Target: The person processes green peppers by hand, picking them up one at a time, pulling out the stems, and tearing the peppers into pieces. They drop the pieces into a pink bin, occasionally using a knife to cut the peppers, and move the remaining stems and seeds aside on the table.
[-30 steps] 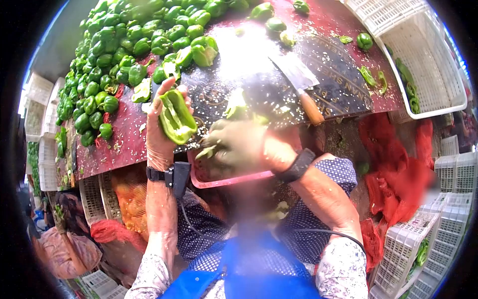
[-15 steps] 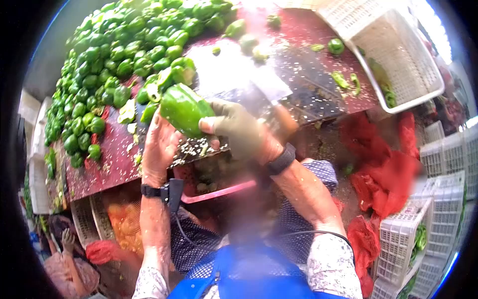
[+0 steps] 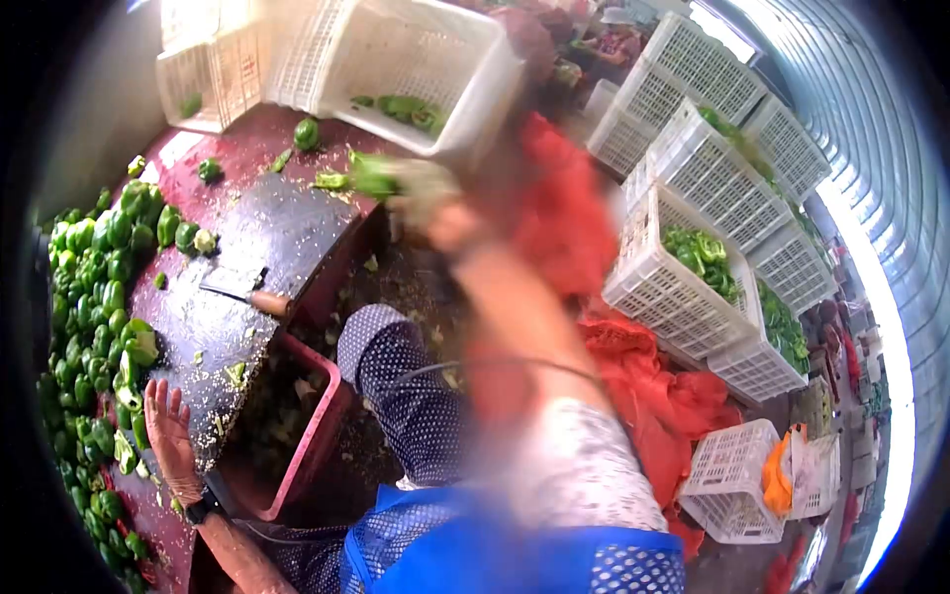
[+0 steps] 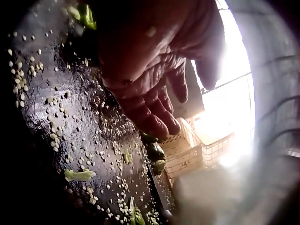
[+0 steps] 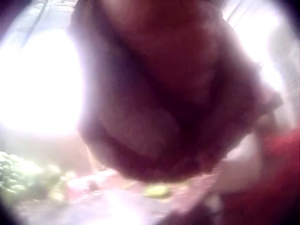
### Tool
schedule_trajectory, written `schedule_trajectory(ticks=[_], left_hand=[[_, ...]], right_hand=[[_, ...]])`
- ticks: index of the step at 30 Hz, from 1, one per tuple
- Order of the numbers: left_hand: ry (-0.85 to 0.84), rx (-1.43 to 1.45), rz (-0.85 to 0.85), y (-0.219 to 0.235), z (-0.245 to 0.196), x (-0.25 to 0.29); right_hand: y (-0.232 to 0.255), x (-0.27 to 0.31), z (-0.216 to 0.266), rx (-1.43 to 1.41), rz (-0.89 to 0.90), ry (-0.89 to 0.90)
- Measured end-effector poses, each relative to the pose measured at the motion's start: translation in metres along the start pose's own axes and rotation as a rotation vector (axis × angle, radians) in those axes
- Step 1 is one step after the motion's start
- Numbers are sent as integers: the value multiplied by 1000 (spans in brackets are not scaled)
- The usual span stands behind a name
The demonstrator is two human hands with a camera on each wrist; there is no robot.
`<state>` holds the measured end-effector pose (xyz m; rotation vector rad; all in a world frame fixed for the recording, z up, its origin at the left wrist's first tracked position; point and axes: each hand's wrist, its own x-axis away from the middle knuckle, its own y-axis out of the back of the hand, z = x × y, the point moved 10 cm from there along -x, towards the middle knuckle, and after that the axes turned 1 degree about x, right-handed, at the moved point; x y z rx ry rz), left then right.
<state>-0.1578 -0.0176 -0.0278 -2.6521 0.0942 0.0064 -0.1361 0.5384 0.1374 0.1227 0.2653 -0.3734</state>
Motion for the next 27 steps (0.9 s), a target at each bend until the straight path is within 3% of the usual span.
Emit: schedule_trajectory(ticks=[2, 5, 7, 8, 9, 10, 12, 14, 15, 16, 17, 19, 21, 24, 25, 27], left_hand=[[-7, 12, -13, 2, 0, 5], [-6, 41, -15, 4, 2, 10], [-34, -20, -75, 16, 0, 16], [-97, 11, -21, 13, -7, 25], [-105, 54, -128, 59, -21, 60], [-103, 87, -128, 45, -15, 46], [-114, 140, -76, 25, -16, 24], [-116, 163, -37, 18, -18, 19], [-127, 170, -66, 11, -24, 26], [-138, 180, -89, 8, -31, 30], [-134, 169, -83, 12, -28, 28], [-106, 153, -122, 16, -26, 27], [-95, 159, -67, 7, -34, 27], [-58, 175, -87, 13, -36, 23], [-45, 191, -93, 15, -35, 20], [-38, 167, -126, 21, -38, 17]], right_hand=[[144, 29, 1, 365, -339, -36], [329, 104, -16, 803, -715, -283], [405, 153, -30, 703, -812, -398], [422, 163, -37, 525, -816, -406], [428, 159, -45, 287, -815, -388], [420, 146, -51, 2, -821, -365], [365, 90, -62, -431, -858, -373], [238, 27, -17, -39, -283, -391], [139, 19, 40, 74, -182, -135], [74, -8, 46, 43, 99, -177], [14, -25, 49, 23, 164, -116], [-137, -23, 78, 267, 488, 6], [-244, -46, 53, 427, 688, 83], [-373, -98, -16, 850, 681, 424], [-400, -104, -32, 988, 696, 337], [-436, -133, -78, 945, 654, 198]])
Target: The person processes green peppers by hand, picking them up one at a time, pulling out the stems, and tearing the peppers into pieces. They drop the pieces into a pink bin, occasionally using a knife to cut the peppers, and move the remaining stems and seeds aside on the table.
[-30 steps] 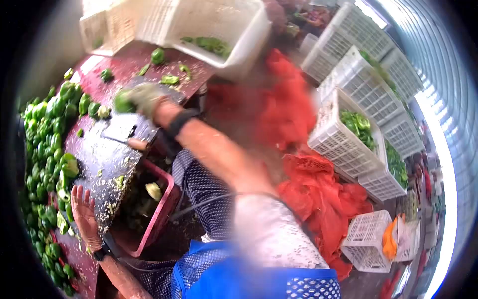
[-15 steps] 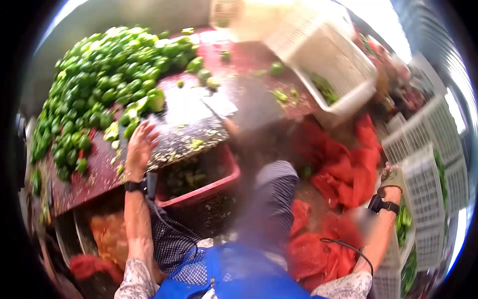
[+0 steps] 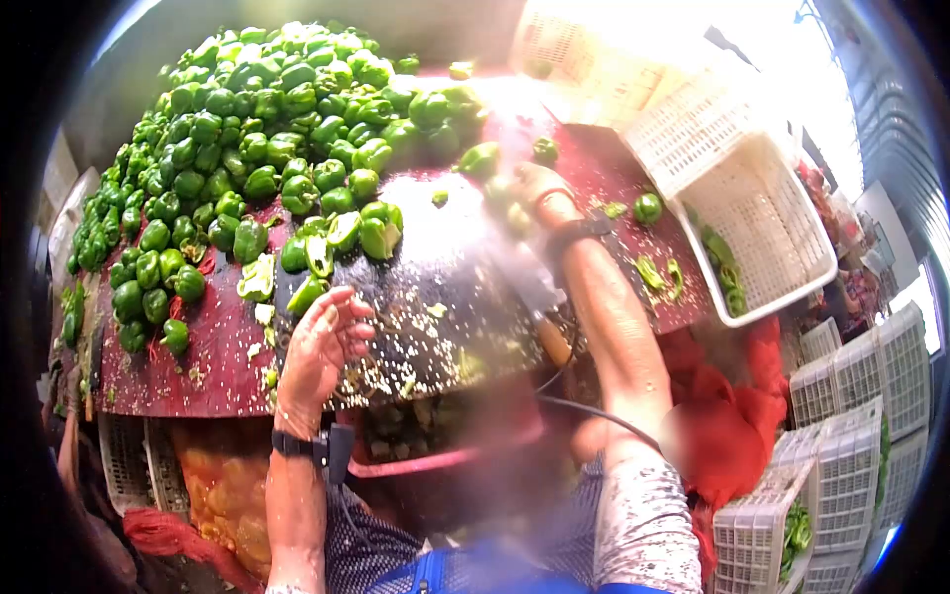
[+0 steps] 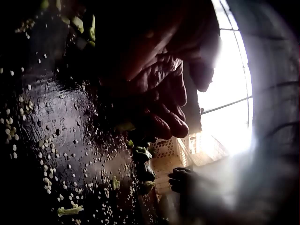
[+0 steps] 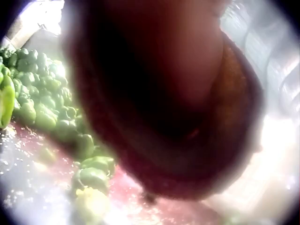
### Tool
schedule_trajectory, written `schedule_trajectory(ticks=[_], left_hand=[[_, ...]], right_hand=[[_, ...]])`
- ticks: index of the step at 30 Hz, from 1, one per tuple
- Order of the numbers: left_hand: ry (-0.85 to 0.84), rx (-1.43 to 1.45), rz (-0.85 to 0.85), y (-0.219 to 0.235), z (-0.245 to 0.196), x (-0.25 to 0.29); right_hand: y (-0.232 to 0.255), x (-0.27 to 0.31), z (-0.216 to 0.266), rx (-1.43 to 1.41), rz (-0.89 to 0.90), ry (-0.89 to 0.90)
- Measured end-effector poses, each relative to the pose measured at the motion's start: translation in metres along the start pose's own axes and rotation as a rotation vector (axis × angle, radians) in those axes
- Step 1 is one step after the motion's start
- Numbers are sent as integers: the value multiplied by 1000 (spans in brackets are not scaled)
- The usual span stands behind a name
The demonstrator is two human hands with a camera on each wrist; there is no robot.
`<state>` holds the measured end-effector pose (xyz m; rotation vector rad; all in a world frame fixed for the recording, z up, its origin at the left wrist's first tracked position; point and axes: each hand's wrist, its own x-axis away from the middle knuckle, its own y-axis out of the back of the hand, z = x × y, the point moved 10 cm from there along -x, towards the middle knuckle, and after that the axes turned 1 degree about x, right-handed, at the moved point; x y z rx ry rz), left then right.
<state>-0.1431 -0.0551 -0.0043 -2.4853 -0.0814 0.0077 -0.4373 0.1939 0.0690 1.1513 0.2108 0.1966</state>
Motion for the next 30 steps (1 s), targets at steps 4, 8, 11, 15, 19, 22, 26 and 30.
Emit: schedule_trajectory(ticks=[4, 8, 11, 15, 19, 22, 26, 30], left_hand=[[38, 21, -31, 5, -3, -9], [88, 19, -41, 2, 3, -11], [100, 21, -21, 0, 8, -16], [66, 19, -16, -5, 3, -13], [31, -21, -33, -9, 1, -4], [47, 48, 40, -17, 14, 4], [-140, -287, 176, -41, 4, 15], [94, 333, 108, -32, 26, 27]], right_hand=[[-44, -55, -13, 56, -23, -175], [-96, -81, -26, 39, 61, -222], [-101, -89, -19, -102, 53, -74], [-76, -10, 72, -822, 280, 155], [-74, 87, 138, -1447, 565, 298], [-70, 146, 168, -832, 145, 794], [-83, 199, 173, -1190, 356, 329], [-61, 218, 155, -874, 401, 321]])
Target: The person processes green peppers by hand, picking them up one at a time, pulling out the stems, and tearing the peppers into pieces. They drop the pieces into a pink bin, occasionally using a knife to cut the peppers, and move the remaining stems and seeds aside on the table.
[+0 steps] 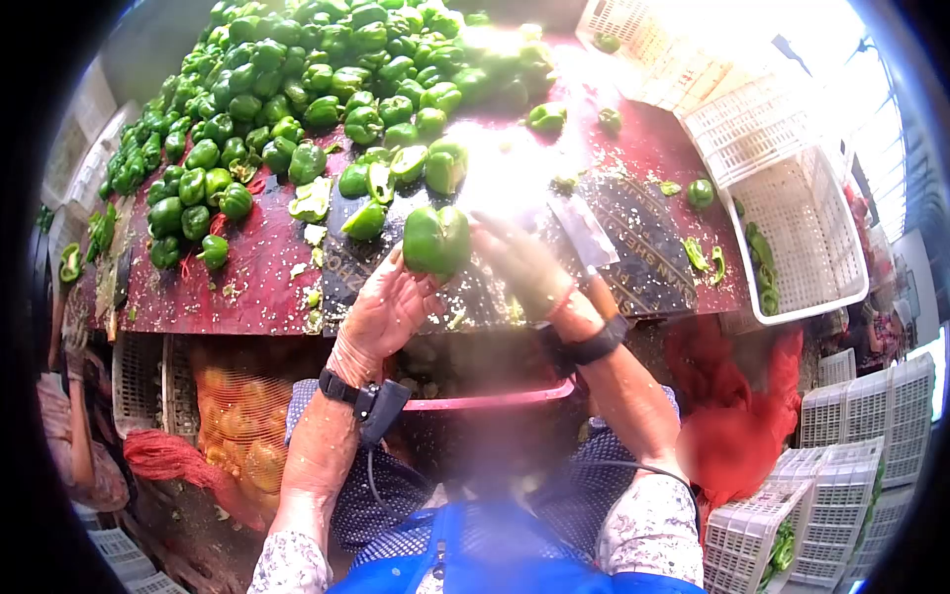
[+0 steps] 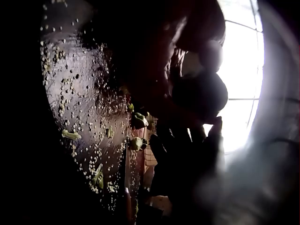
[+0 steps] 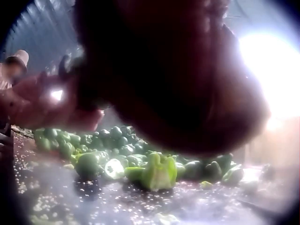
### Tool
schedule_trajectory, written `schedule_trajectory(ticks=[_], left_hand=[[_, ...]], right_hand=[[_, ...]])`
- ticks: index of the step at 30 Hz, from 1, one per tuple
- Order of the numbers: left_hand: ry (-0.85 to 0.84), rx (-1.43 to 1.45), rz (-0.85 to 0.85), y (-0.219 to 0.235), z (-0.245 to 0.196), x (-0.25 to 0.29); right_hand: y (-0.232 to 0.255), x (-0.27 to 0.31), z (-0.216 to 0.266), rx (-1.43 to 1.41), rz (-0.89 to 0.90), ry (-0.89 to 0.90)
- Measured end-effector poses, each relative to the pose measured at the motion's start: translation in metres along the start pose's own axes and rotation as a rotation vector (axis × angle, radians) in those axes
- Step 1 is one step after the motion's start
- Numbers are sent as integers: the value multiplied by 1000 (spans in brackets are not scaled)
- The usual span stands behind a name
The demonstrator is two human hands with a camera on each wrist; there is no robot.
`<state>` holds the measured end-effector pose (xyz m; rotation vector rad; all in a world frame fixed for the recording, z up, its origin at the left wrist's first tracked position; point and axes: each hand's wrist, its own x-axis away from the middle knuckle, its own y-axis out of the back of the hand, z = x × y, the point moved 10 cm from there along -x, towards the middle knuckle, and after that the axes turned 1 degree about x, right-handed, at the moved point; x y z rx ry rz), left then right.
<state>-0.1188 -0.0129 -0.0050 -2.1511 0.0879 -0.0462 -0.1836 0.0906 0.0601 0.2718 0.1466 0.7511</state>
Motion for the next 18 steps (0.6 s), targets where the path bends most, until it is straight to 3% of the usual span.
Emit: schedule_trajectory(ticks=[2, 4, 5, 8, 12, 13, 14, 16, 17, 18], left_hand=[[35, 167, 15, 12, 11, 1], [8, 96, 20, 24, 13, -3], [-5, 57, 27, 26, 12, -7], [-55, 4, 25, 30, 4, -12], [-37, -76, 6, 47, 6, -28], [-41, -114, 15, 45, 7, -29], [-51, -179, 48, 26, 2, -26], [-47, -398, -19, 30, 3, -29], [-40, -508, -53, 33, 5, -30], [-93, -710, -102, 34, 3, -31]], right_hand=[[18, 18, 12, 169, 43, -41], [59, 40, -1, 633, -87, -129], [88, 54, -16, 1017, -245, -192], [134, 86, -95, 1253, -210, -575], [142, 89, -134, 1162, -172, -610], [147, 89, -132, 1140, -235, -527], [151, 87, -130, 1017, -293, -485], [161, 96, -121, 789, -466, -369], [158, 95, -137, 459, -479, -309], [139, 98, -120, 109, -405, -267]])
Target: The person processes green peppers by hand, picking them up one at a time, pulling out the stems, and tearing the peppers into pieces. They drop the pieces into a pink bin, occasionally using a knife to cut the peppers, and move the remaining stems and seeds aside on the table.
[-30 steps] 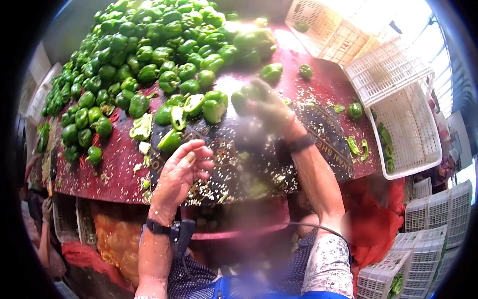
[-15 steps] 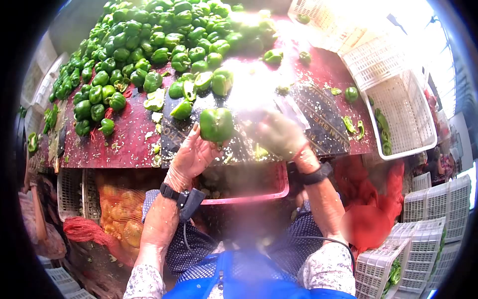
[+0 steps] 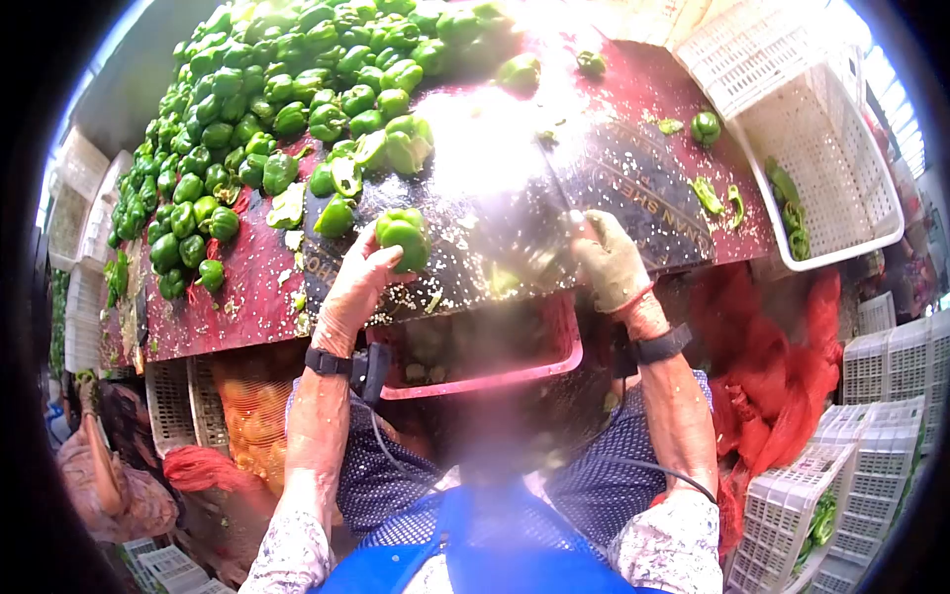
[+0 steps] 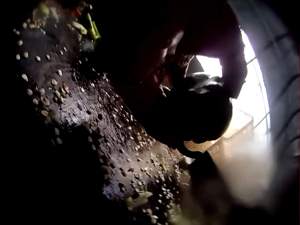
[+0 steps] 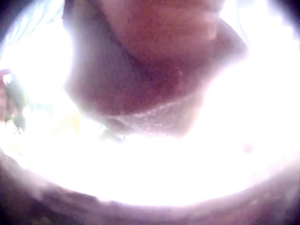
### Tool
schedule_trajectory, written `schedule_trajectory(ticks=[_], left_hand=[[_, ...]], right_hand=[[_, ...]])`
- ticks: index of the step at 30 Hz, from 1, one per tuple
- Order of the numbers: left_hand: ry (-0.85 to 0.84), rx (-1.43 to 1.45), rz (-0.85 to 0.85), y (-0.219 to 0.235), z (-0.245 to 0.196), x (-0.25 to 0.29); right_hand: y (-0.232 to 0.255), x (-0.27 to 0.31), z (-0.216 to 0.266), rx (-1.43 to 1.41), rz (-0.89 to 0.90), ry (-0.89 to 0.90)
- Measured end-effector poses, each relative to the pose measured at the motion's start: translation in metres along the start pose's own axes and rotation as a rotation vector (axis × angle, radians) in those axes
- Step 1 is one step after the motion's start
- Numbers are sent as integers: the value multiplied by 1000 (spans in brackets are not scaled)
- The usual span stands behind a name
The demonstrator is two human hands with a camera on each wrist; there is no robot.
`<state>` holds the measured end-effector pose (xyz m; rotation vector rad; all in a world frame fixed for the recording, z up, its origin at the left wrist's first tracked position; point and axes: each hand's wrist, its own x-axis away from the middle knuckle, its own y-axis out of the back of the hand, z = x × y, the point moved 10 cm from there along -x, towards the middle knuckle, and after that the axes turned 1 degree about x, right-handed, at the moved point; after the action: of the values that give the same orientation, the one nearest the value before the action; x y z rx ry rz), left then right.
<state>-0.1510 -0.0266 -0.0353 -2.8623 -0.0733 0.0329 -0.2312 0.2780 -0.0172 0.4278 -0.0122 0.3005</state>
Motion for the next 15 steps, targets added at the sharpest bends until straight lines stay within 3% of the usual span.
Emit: schedule_trajectory(ticks=[1, 3, 4, 7, 10, 12, 15], left_hand=[[39, -133, 1, -2, 2, -2], [112, -393, 4, -3, 3, -6], [94, -465, -64, 6, 8, -8], [144, -548, -232, 18, 8, -9], [-59, -840, -152, 29, 20, -18], [-259, -1112, -72, 10, 10, -18], [-495, -1503, -20, -15, 0, -14]], right_hand=[[-20, 18, 27, -337, 119, -15], [-47, 35, 42, -589, 151, 15], [-63, 45, 43, -569, 270, 1], [-92, 70, 46, -600, 348, -60], [-112, 78, 39, -776, 359, -108], [-116, 82, 27, -889, 344, -253], [-114, 81, 34, -801, 346, -175]])
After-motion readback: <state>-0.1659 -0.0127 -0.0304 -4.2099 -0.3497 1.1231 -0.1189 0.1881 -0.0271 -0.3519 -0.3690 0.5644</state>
